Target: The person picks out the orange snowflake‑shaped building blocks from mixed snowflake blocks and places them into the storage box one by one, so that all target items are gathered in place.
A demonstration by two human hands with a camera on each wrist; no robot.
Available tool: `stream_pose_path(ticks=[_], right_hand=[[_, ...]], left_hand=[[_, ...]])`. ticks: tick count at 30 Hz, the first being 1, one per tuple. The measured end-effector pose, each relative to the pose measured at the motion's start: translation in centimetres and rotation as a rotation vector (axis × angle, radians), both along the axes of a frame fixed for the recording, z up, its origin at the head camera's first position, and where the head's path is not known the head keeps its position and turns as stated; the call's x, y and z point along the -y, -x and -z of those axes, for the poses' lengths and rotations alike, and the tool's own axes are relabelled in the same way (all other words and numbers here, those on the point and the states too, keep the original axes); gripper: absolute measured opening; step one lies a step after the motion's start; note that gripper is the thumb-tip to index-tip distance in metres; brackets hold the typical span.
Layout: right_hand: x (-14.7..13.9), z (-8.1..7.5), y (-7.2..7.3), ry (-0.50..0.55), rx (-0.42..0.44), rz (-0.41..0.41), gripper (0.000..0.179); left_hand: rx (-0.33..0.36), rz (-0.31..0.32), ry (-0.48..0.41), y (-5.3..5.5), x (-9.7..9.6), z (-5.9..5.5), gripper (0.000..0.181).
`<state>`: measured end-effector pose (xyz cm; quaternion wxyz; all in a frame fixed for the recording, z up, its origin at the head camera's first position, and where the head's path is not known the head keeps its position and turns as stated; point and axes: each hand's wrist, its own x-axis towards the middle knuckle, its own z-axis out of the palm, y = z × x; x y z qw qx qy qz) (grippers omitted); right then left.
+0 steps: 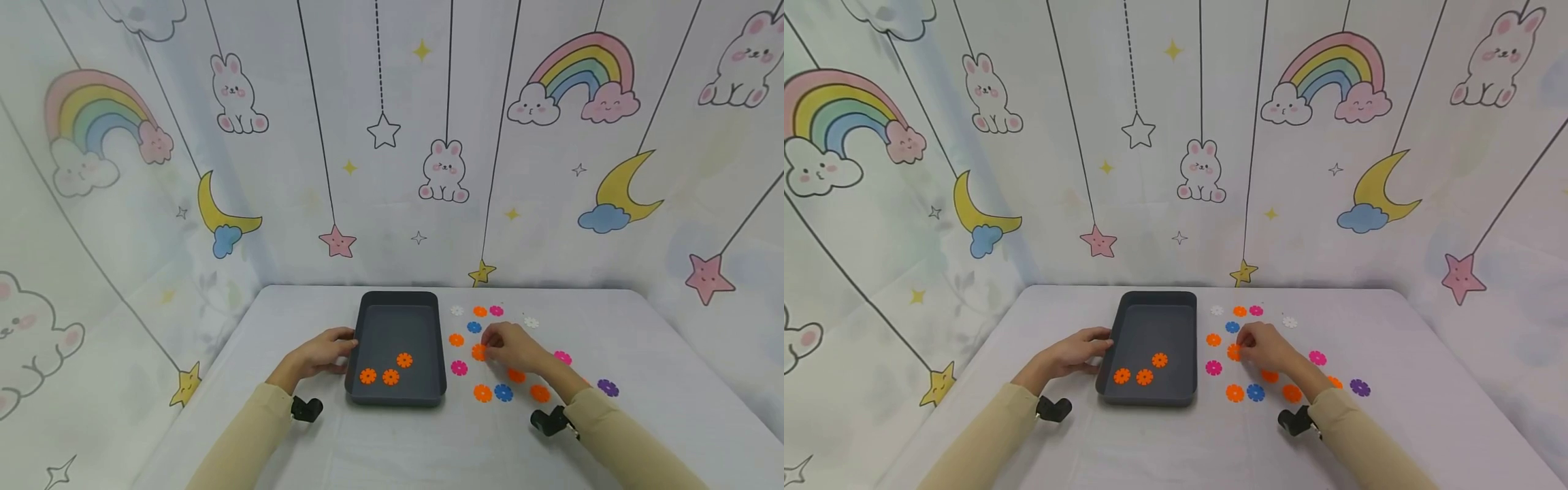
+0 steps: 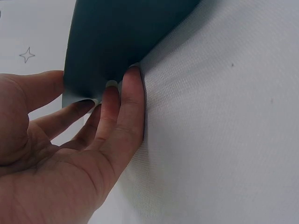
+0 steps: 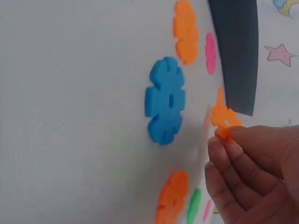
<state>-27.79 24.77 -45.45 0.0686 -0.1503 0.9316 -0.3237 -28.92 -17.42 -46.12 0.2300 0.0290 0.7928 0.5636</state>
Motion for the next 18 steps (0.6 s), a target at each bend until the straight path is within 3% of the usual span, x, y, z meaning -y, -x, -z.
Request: stream_pose_path(ticks=[8, 18], right_hand=[[1.1, -1.6, -0.3, 0.063, -0.063, -0.056, 0.009], [3.8, -3.0, -1.3, 0.157, -0.073, -0.167, 0.011]], left_hand=[[0.001, 0.0, 0.003, 0.0, 0.0, -0.2, 0.051], [0.003, 0.003, 0.006, 0.1, 0.1, -0.2, 0.052]])
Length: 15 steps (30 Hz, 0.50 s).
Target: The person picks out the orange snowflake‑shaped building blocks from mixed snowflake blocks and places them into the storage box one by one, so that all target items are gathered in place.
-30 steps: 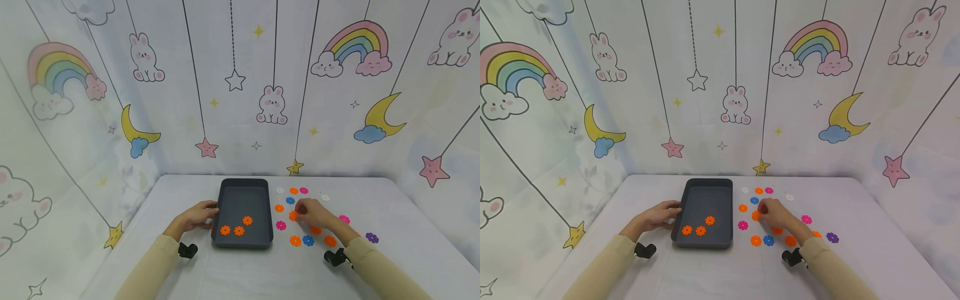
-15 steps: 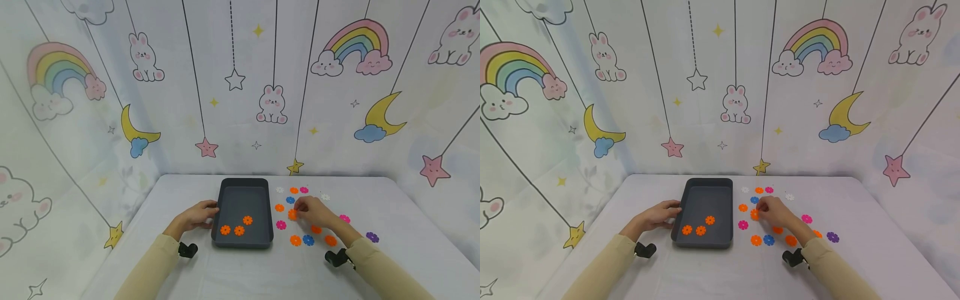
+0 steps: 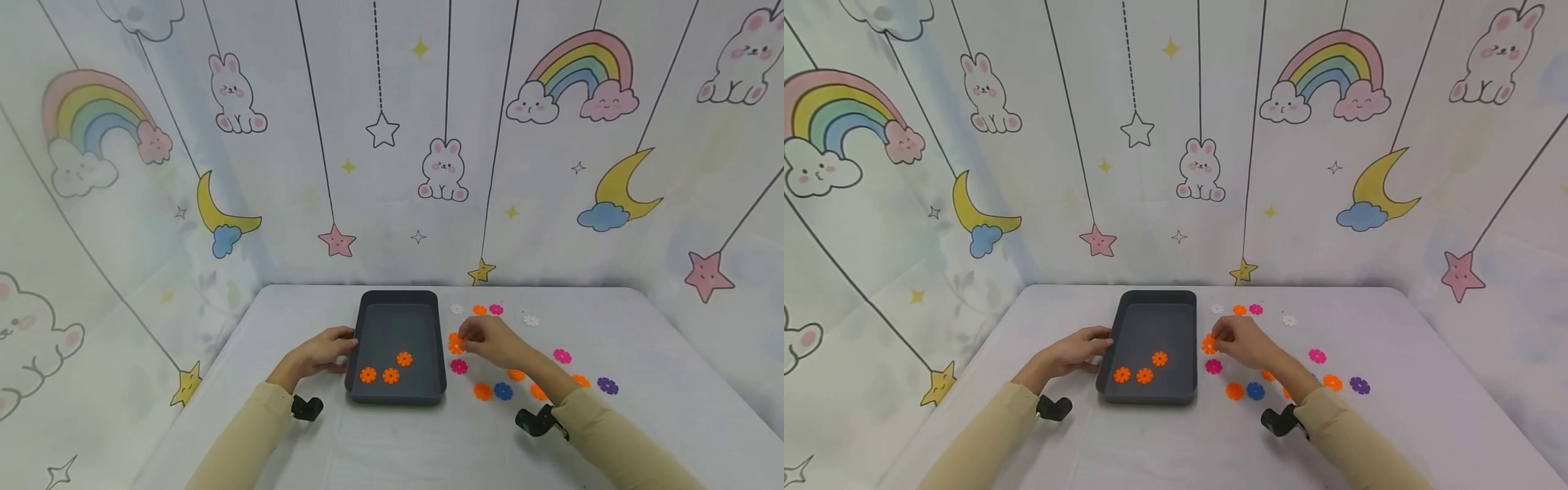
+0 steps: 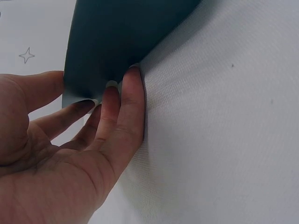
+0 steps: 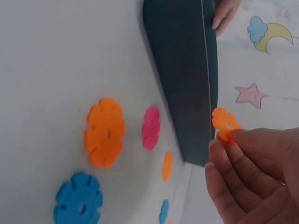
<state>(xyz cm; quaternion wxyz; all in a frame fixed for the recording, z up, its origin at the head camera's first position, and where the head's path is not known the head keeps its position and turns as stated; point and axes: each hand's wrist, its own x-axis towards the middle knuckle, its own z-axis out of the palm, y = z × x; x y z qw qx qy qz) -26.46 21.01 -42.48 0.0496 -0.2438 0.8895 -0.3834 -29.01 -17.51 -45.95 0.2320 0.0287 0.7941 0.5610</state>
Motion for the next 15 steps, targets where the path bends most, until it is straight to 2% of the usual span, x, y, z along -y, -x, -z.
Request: stream_pose_path(ticks=[15], right_hand=[[2.9, 0.1, 0.3, 0.011, -0.035, -0.04, 0.007]], left_hand=[[0.008, -0.01, -0.005, -0.2, -0.1, 0.0, 0.051]])
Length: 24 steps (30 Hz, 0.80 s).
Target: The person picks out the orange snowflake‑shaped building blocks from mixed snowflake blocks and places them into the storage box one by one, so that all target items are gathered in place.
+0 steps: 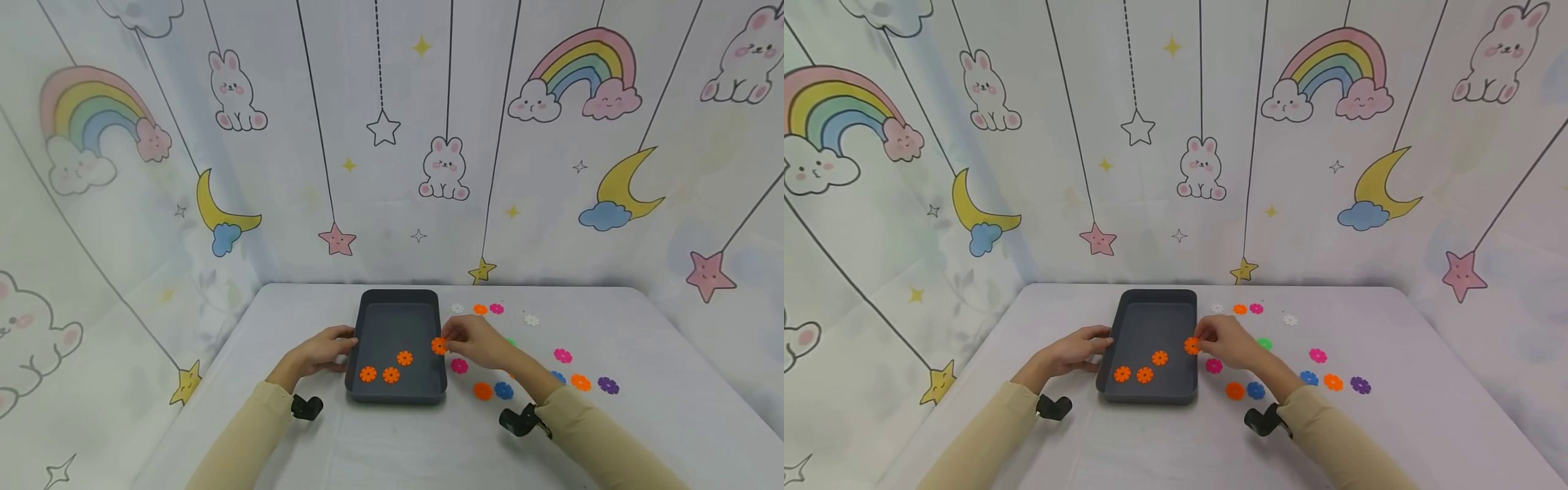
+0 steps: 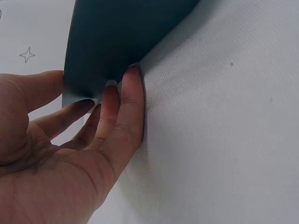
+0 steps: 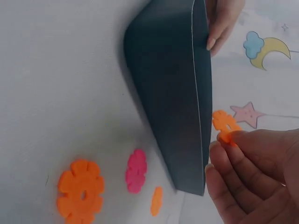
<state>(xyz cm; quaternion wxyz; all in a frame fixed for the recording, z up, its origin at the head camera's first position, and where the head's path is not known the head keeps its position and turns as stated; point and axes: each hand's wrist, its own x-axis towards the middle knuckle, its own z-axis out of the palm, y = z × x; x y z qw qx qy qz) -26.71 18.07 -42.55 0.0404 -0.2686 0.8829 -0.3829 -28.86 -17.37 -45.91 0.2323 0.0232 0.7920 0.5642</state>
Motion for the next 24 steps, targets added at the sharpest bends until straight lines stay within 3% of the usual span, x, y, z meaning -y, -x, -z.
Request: stream_pose_path(ticks=[14, 24], right_hand=[[1.8, 0.7, 0.1, -0.027, 0.032, 0.013, 0.007], [2.9, 0.9, -0.3, -0.101, -0.039, -0.071, 0.009]], left_hand=[[0.006, 0.003, -0.011, 0.2, 0.2, -0.1, 0.053], [0.001, -0.002, -0.003, -0.1, 0.0, 0.1, 0.051]])
